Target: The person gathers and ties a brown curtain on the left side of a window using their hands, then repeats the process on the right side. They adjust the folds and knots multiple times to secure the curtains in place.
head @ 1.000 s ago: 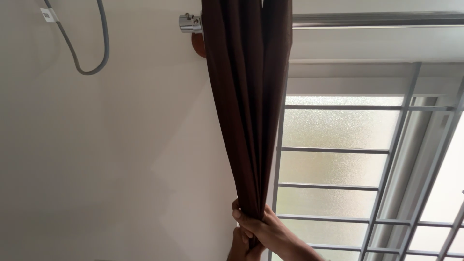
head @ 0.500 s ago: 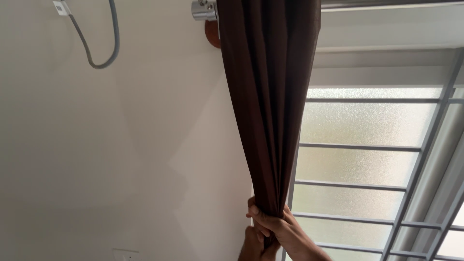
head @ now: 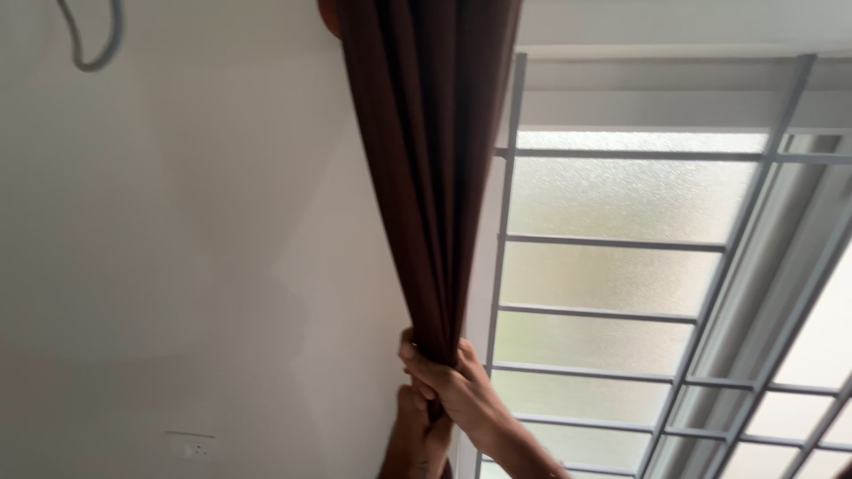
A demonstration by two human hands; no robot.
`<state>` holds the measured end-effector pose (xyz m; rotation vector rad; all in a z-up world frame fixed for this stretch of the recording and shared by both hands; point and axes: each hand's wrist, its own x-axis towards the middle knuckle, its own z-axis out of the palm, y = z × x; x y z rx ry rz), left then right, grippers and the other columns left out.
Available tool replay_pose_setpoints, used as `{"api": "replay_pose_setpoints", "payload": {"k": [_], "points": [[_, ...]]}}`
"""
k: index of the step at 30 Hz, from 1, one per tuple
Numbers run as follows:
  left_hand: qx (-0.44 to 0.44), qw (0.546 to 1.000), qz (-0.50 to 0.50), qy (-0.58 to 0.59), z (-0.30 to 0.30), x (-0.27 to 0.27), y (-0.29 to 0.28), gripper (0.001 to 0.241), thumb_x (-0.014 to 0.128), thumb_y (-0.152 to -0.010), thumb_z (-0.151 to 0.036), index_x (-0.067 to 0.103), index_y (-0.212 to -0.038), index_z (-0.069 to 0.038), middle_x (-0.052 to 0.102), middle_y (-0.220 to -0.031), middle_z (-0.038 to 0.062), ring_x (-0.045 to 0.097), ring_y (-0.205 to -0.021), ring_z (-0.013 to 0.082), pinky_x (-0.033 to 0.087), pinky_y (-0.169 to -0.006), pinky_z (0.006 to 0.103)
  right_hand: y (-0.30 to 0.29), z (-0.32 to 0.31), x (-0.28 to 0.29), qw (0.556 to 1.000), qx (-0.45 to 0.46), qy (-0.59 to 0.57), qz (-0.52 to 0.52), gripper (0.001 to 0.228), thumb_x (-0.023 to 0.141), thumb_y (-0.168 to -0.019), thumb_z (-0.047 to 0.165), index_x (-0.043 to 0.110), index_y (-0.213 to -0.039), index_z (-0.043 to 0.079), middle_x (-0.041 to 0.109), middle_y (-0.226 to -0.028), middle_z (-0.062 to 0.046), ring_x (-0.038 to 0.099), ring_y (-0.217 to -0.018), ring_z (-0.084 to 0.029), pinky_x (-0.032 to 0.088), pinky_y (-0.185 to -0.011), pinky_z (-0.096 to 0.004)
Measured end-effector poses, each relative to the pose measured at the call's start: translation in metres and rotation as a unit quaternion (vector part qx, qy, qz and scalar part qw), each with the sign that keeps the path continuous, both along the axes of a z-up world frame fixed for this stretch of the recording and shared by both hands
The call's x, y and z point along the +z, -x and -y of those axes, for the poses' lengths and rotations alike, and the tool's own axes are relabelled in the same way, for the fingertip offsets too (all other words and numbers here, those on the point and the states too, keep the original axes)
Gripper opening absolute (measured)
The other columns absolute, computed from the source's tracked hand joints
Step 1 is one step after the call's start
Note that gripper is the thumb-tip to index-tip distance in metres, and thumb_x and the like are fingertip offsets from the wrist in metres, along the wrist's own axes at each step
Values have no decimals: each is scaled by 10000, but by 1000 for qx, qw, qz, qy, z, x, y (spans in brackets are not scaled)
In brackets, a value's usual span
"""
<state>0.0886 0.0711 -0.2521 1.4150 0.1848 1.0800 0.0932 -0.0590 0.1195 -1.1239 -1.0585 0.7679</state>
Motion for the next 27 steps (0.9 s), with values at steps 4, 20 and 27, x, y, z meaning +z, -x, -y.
{"api": "replay_pose_setpoints", "payload": {"k": [4,20,27], "points": [[-10,1000,3,9,15,186,10,333,609,-893,22,354,-1103,-14,421,-1052,75,492,-1010,156,404,-917,274,0,5,7,1000,11,-7,16,139,649,-932,208,595,-933,80,487,-699,21,476,-582,-84,421,-536,-274],[91,990,-101,-49,74,283,50,295,626,-916,-221,589,-727,2,468,-522,-1,417,-462,78,340,-437,285,-35,-6,84,991,94,-76,58,586,884,-707,350,621,-1111,16,703,-922,-128,755,-811,-218,671,-775,-379],[132,989,-48,-38,50,246,25,240,678,-907,-184,622,-802,24,557,-602,20,483,-525,95,391,-479,285,-40,-24,56,982,11,2,188,439,850,-803,344,661,-1035,24,683,-903,-71,691,-805,-159,636,-772,-357]]}}
